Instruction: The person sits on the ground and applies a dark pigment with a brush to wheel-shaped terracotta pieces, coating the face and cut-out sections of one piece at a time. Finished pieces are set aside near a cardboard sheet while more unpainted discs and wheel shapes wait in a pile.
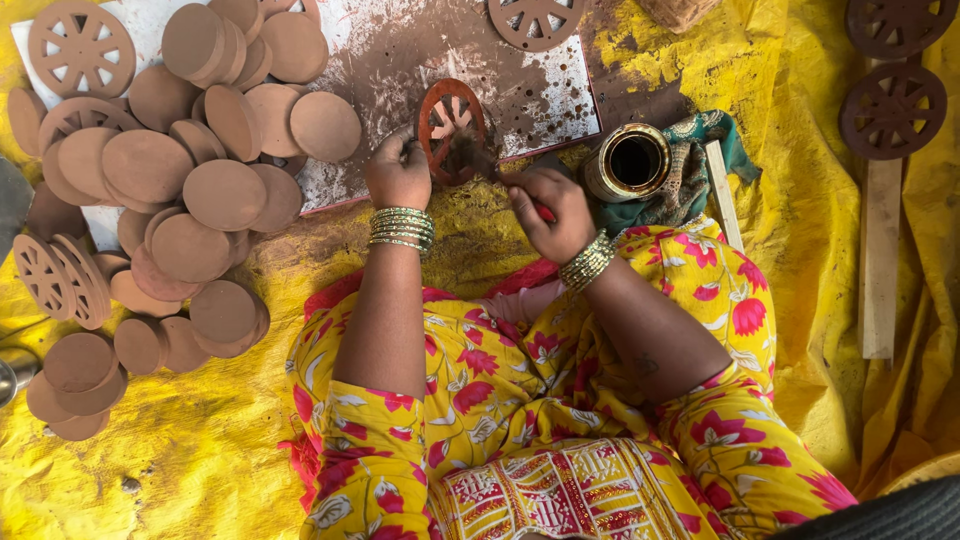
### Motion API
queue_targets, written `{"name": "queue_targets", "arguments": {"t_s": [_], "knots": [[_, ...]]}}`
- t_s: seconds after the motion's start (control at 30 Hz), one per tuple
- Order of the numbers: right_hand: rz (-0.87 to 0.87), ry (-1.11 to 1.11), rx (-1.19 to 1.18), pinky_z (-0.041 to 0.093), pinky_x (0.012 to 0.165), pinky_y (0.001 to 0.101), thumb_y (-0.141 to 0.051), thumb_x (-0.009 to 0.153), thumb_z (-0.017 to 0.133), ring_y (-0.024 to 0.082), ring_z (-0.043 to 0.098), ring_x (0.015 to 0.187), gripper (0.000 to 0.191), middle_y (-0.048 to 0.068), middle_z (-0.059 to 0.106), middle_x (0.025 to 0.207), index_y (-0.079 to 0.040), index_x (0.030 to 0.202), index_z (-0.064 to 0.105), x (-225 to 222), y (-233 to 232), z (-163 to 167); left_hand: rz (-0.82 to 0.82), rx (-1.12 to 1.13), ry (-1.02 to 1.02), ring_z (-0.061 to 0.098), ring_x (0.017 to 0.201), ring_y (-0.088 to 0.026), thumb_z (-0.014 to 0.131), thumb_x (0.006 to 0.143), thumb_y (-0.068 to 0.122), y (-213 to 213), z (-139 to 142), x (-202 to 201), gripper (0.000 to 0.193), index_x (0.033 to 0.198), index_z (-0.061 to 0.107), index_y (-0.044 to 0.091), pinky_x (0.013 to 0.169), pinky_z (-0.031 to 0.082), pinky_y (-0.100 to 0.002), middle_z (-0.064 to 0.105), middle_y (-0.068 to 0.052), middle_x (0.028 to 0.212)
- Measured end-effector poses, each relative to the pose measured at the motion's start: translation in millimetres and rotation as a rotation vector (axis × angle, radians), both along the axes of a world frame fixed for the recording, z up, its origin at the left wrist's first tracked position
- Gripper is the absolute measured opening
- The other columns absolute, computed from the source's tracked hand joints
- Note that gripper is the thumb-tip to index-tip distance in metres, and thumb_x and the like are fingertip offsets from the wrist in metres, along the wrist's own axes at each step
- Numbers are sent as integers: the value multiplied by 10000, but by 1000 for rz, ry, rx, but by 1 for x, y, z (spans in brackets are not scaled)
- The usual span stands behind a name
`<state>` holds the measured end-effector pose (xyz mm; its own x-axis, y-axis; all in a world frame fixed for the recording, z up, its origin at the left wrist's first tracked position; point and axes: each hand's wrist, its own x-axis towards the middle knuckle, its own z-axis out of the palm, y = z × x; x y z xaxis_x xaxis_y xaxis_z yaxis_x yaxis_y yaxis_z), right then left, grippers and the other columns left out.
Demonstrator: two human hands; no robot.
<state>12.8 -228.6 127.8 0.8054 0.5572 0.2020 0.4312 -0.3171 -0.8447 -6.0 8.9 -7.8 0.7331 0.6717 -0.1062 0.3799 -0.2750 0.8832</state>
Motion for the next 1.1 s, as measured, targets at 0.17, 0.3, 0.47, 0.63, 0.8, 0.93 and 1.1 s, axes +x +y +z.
{"name": "queue_targets", "arguments": {"t_s": [0.17,0.3,0.47,0.63,0.8,0.93,1.1], "knots": [[115,-1,-67,559,788,422,-92,967,632,362,699,880,200,193,705,945,7,1115,724,-2,-1,-3,8,45,-4,764,907,-171,693,919,118,2,-4,-1,229,1133,759,68,806,592,-323,796,-107,1022],[74,19,-132,567,758,421,-106,948,644,347,713,841,195,186,716,925,-8,1089,737,0,-6,0,15,36,0,767,889,-172,694,918,127,1,-2,-1,232,1134,753,67,793,595,-322,795,-111,1008],[-30,-63,-46,573,775,423,-86,985,626,346,717,876,198,193,714,976,1,1139,714,4,-7,1,8,31,17,765,874,-175,699,909,124,0,1,0,240,1136,751,69,777,594,-325,789,-114,999],[42,-117,-98,565,803,440,-83,967,651,366,702,880,212,188,707,951,-1,1155,705,1,0,-6,13,44,1,770,867,-177,703,904,117,-1,-3,1,237,1130,758,69,778,596,-324,793,-117,999],[87,-119,-193,557,801,458,-94,937,672,395,684,872,212,200,706,943,-9,1125,718,0,0,-8,5,60,-29,766,881,-176,699,919,104,1,-2,1,232,1140,753,61,780,595,-322,792,-127,1007],[71,-90,-210,565,807,450,-98,948,671,382,695,889,211,198,715,981,-12,1136,715,2,-3,-3,19,-12,42,766,868,-160,687,919,116,0,2,1,241,1149,751,78,767,599,-307,792,-110,1016],[67,-178,-104,567,831,442,-94,959,660,384,697,941,246,212,704,1037,8,1181,687,-2,0,-1,3,62,12,761,854,-171,695,915,110,-1,2,-1,243,1147,751,65,760,593,-320,795,-119,1014]]}}
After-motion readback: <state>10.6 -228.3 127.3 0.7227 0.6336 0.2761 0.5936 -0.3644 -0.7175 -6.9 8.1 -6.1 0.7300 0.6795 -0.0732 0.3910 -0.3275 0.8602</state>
